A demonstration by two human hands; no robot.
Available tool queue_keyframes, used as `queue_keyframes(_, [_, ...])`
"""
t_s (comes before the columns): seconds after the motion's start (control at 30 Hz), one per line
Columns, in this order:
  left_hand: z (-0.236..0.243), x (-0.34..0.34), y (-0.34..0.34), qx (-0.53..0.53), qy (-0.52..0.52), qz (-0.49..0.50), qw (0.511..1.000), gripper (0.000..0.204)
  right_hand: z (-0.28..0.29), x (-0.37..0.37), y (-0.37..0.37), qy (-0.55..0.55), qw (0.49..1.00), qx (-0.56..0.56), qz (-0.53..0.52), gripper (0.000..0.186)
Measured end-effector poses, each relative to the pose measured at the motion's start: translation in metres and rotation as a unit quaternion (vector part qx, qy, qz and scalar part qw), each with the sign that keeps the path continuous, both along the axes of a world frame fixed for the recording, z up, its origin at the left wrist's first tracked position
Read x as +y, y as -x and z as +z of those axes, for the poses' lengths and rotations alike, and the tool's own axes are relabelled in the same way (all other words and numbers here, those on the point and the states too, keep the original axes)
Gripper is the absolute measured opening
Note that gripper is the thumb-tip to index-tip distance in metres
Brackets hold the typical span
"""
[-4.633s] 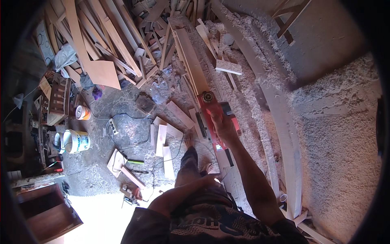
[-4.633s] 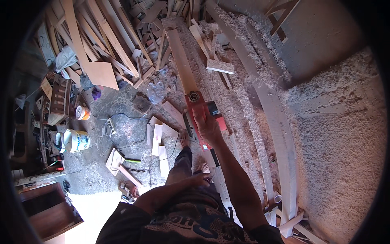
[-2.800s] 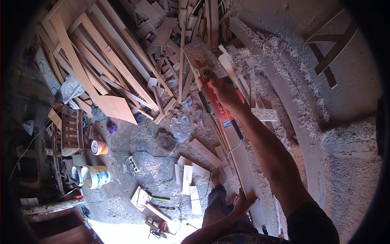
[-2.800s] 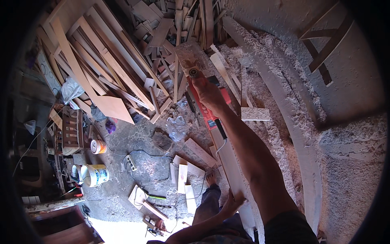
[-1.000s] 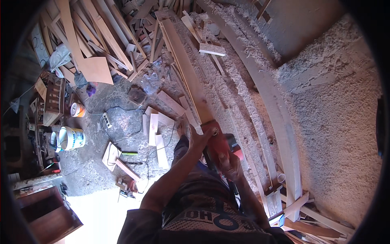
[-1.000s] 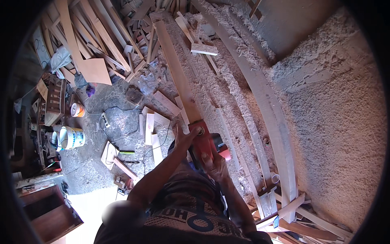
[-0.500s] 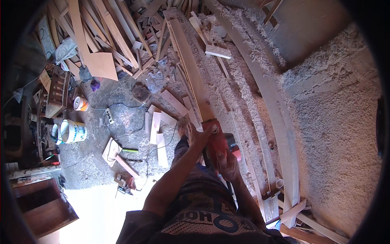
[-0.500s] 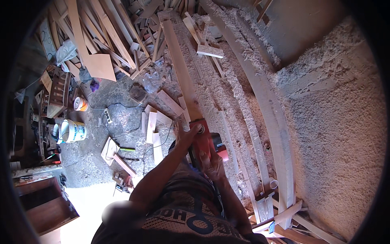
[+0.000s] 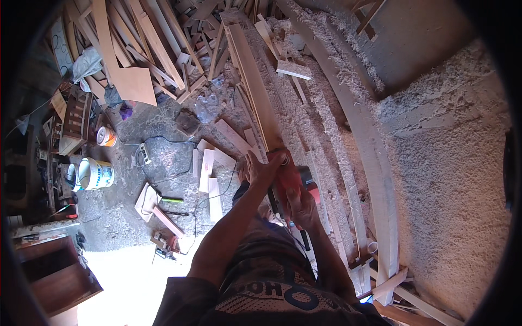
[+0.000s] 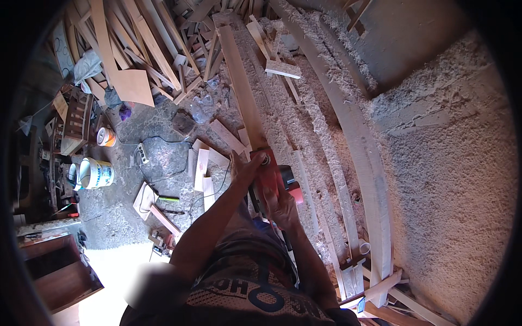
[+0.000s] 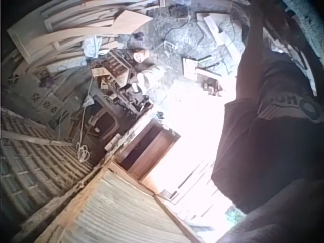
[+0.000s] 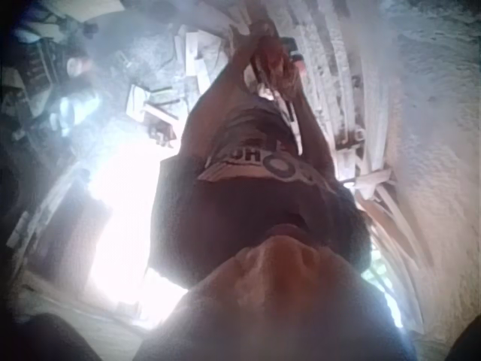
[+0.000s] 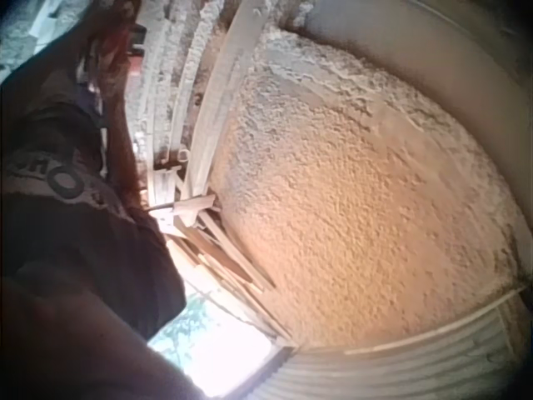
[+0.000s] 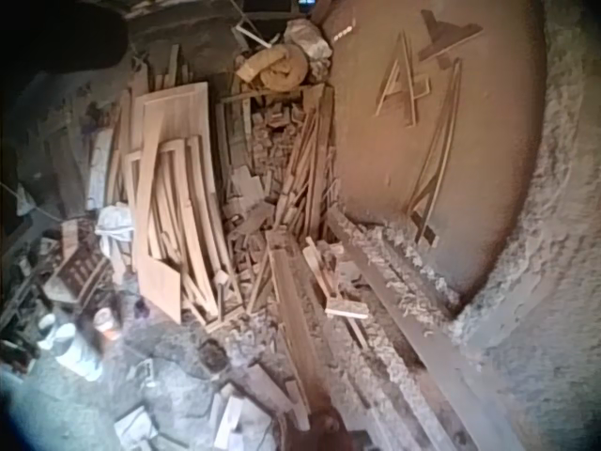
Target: The person uses a circular saw to cut a long wooden plank into smaller pieces. They measure and mark the wood with a tape measure and pencil, then use a power planer to smooth the surface of the plank. The person repeatedly cuts the wood and clears sawdust from the work area.
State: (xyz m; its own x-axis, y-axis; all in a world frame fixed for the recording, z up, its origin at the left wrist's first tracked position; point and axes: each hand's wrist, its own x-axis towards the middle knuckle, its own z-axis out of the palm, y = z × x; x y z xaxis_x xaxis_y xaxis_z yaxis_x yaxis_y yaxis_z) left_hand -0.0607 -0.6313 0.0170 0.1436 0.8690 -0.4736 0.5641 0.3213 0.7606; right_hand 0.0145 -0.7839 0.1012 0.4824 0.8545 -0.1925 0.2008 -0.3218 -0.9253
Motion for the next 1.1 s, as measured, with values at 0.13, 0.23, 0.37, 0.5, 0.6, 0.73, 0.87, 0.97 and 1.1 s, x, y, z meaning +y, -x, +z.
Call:
queue_keyframes(0.13, [-0.004,0.023,-0.008,-0.026,0.006,0.027,0.999,0.141,-0.007,0.025,-0.01,0.012,0.998,0.057,-0.008,0.062])
queue_keyframes(0.23, [0.001,0.043,-0.015,-0.037,0.017,0.039,0.998,0.143,-0.013,0.044,-0.015,0.004,0.998,0.062,-0.005,0.06])
queue_keyframes(0.37, [-0.006,0.069,-0.023,-0.034,0.006,0.057,0.998,0.145,-0.026,0.067,-0.025,-0.007,0.999,0.046,0.017,0.059])
queue_keyframes(0.5, [-0.007,0.092,-0.03,-0.038,-0.009,0.044,0.998,0.145,-0.054,0.087,-0.038,-0.052,0.997,-0.026,0.049,0.058])
queue_keyframes(0.6, [-0.01,0.11,-0.033,-0.036,-0.021,0.045,0.998,0.143,-0.057,0.104,-0.043,-0.051,0.997,-0.027,0.056,0.059])
queue_keyframes(0.73, [-0.02,0.122,-0.038,-0.155,0.033,0.051,0.986,0.112,-0.068,0.119,-0.057,-0.032,0.979,-0.15,0.137,0.042])
queue_keyframes(0.87, [-0.132,0.101,0.014,-0.421,0.133,0.22,0.87,0.058,-0.045,0.153,-0.048,-0.042,0.972,-0.155,0.169,0.05])
queue_keyframes(0.97, [-0.167,0.004,0.03,-0.208,0.11,0.108,0.966,0.045,-0.055,0.16,-0.058,-0.12,0.96,-0.204,0.153,0.048])
queue_keyframes(1.1, [-0.176,-0.076,0.057,-0.2,0.014,-0.234,0.951,0.021,-0.028,0.18,-0.058,0.072,0.994,0.02,0.074,0.039])
